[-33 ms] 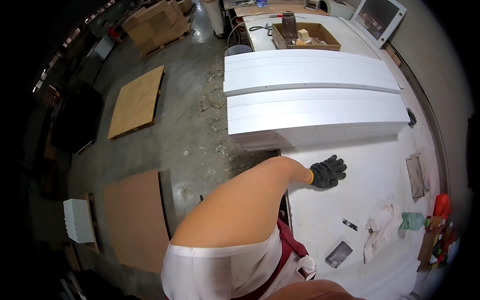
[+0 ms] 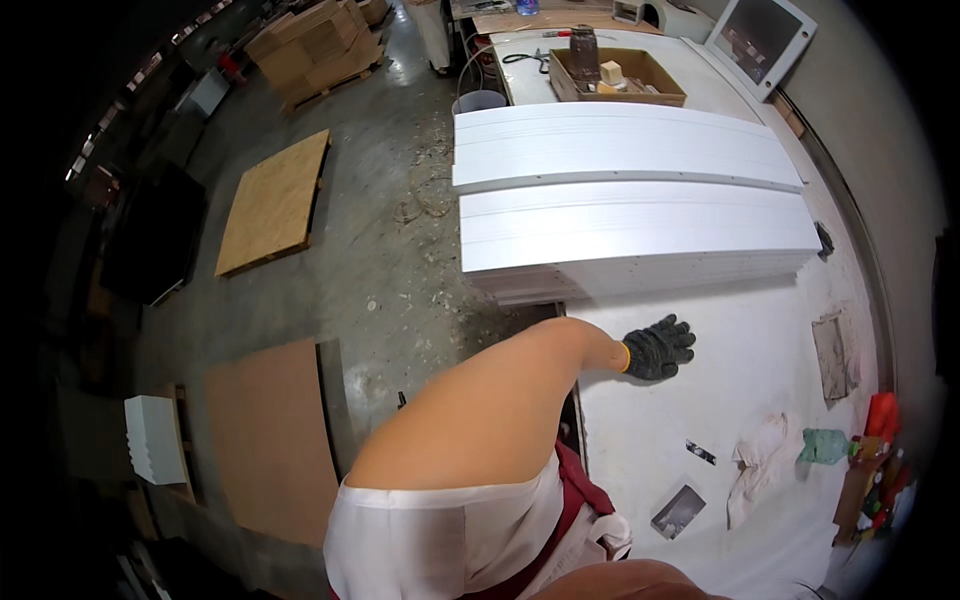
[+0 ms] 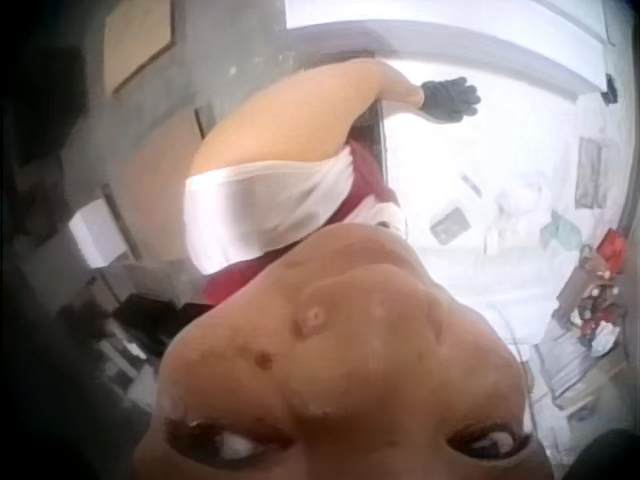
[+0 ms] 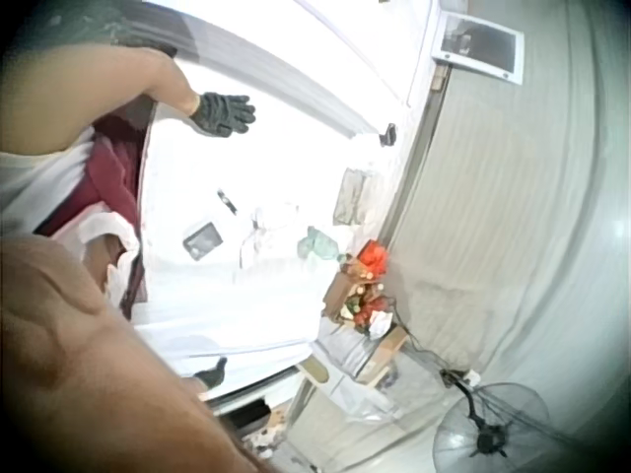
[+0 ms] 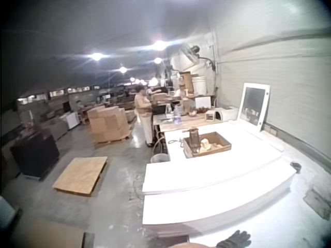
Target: The person picks up a white wood plank and applies a substance from a small container to the edge. They then sand the edges and surface of the plank with a sanding block and wipe it down with a cloth.
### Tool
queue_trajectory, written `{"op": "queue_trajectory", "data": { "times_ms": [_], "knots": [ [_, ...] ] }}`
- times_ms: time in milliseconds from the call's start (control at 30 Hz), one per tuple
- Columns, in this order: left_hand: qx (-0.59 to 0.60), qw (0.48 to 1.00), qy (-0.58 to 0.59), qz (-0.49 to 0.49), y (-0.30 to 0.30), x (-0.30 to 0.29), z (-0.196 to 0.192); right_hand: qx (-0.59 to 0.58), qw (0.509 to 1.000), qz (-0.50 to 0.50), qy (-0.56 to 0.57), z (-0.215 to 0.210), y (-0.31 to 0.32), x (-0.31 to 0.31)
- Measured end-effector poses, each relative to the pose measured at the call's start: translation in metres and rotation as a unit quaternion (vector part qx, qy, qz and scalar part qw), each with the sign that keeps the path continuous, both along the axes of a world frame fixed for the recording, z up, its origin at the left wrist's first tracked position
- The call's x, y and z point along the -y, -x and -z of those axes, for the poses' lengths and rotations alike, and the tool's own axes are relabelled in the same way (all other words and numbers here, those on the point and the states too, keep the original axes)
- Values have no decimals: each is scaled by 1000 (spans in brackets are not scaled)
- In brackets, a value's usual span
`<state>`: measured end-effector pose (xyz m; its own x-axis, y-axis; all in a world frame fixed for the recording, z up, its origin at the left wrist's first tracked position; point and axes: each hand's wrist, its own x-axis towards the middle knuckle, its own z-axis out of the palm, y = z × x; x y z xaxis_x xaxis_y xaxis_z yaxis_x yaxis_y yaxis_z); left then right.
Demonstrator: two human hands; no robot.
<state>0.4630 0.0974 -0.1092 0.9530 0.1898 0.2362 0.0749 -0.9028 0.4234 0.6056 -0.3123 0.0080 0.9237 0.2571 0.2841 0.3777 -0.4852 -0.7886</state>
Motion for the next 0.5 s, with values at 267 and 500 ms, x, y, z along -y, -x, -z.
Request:
{"op": "queue_trajectory", "data": {
  "times_ms": [267,500],
  "knots": [
    [115,974,176,-78,29,28,3,-43,997,8,-62,-11,27,-61],
    [94,962,241,93,114,100,-21,-87,989,3,-117,-20,56,-106]
  ]
}}
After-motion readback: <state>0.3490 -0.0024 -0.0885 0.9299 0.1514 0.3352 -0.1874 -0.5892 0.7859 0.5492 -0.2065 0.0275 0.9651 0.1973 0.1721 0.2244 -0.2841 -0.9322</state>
